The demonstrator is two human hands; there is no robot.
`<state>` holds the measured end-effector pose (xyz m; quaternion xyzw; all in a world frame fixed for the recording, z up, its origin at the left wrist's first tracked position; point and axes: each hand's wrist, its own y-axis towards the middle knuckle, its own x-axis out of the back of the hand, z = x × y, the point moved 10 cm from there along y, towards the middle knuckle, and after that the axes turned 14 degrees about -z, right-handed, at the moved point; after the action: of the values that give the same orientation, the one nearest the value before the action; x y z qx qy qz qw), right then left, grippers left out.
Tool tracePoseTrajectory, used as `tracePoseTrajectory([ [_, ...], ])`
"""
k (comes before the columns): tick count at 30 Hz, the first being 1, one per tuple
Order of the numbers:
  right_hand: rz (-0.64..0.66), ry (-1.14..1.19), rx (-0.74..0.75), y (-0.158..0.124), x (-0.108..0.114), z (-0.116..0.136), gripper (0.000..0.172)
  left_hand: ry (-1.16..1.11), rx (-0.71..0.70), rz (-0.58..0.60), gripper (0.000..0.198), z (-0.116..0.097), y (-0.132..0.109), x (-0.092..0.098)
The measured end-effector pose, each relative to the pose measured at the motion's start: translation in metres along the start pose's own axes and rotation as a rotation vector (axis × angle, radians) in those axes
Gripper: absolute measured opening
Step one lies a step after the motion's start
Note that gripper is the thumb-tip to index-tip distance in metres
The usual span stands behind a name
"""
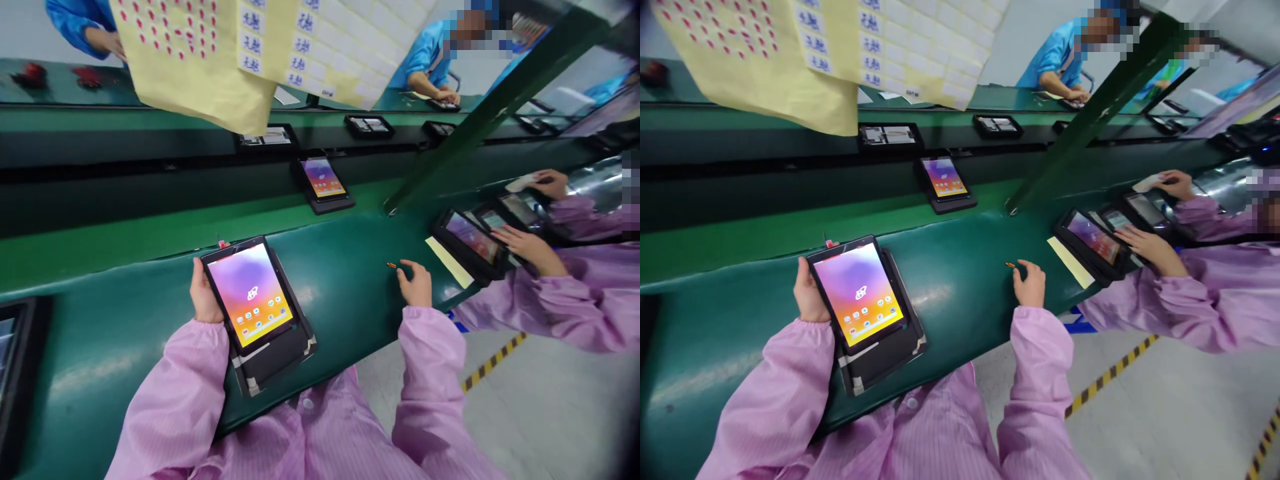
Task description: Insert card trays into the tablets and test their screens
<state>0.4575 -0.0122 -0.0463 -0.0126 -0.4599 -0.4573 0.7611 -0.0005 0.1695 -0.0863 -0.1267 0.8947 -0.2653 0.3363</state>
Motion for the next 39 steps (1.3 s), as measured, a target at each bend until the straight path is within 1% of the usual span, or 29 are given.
tracePoseTrajectory([
  [1, 0.035, -0.04, 0.0, 0.009, 0.001, -0.016, 0.033, 0.009, -0.001, -0.006, 0.061, 0.0, 0.0, 0.0],
  [3, 0.12, -0.098, 0.019, 0.023, -0.007, -0.034, 0.03, 0.015, -0.006, -0.005, 0.058, 0.0, -0.001, -0.001],
  [5, 0.209, -0.135, 0.048, 0.032, -0.021, -0.04, 0.03, 0.016, -0.02, 0.01, 0.056, -0.001, -0.001, -0.002],
  [8, 0.34, -0.158, 0.088, 0.036, -0.04, -0.038, 0.031, 0.051, -0.037, 0.01, 0.054, -0.002, 0.0, -0.001],
  [10, 0.434, -0.145, 0.112, 0.032, -0.05, -0.031, 0.032, 0.071, -0.047, -0.019, 0.055, -0.002, 0.002, 0.002],
  [12, 0.53, -0.107, 0.138, 0.02, -0.061, -0.018, 0.032, 0.069, -0.058, -0.046, 0.054, -0.004, 0.003, 0.005],
  [14, 0.609, -0.049, 0.171, 0.003, -0.075, 0.003, 0.03, 0.049, -0.047, -0.053, 0.054, -0.003, 0.003, 0.005],
  [17, 0.673, 0.056, 0.241, -0.023, -0.098, 0.046, 0.025, 0.034, 0.005, -0.037, 0.056, 0.0, -0.001, 0.001],
  [20, 0.656, 0.145, 0.314, -0.037, -0.113, 0.087, 0.019, 0.038, 0.041, -0.052, 0.055, 0.002, -0.004, 0.001],
  [22, 0.599, 0.183, 0.335, -0.038, -0.113, 0.102, 0.018, 0.029, 0.043, -0.079, 0.055, 0.002, -0.004, 0.004],
  [23, 0.56, 0.198, 0.334, -0.037, -0.11, 0.106, 0.019, 0.023, 0.042, -0.084, 0.055, 0.002, -0.003, 0.006],
  [26, 0.42, 0.241, 0.315, -0.037, -0.092, 0.111, 0.03, 0.005, 0.058, -0.067, 0.053, 0.003, -0.002, 0.007],
  [28, 0.316, 0.273, 0.311, -0.043, -0.079, 0.118, 0.032, -0.017, 0.091, -0.033, 0.053, 0.006, -0.003, 0.004],
  [30, 0.23, 0.311, 0.329, -0.056, -0.068, 0.136, 0.029, -0.036, 0.125, 0.004, 0.055, 0.009, -0.005, 0.001],
  [32, 0.189, 0.355, 0.369, -0.077, -0.063, 0.162, 0.029, -0.052, 0.147, 0.031, 0.057, 0.01, -0.006, -0.001],
  [34, 0.194, 0.397, 0.464, -0.101, -0.064, 0.195, 0.032, -0.063, 0.179, 0.056, 0.058, 0.013, -0.007, -0.002],
  [37, 0.231, 0.418, 0.74, -0.143, -0.069, 0.247, 0.036, -0.092, 0.214, 0.1, 0.058, 0.015, -0.008, -0.005],
  [39, 0.255, 0.402, 0.895, -0.163, -0.074, 0.267, 0.038, -0.114, 0.208, 0.122, 0.056, 0.014, -0.009, -0.007],
])
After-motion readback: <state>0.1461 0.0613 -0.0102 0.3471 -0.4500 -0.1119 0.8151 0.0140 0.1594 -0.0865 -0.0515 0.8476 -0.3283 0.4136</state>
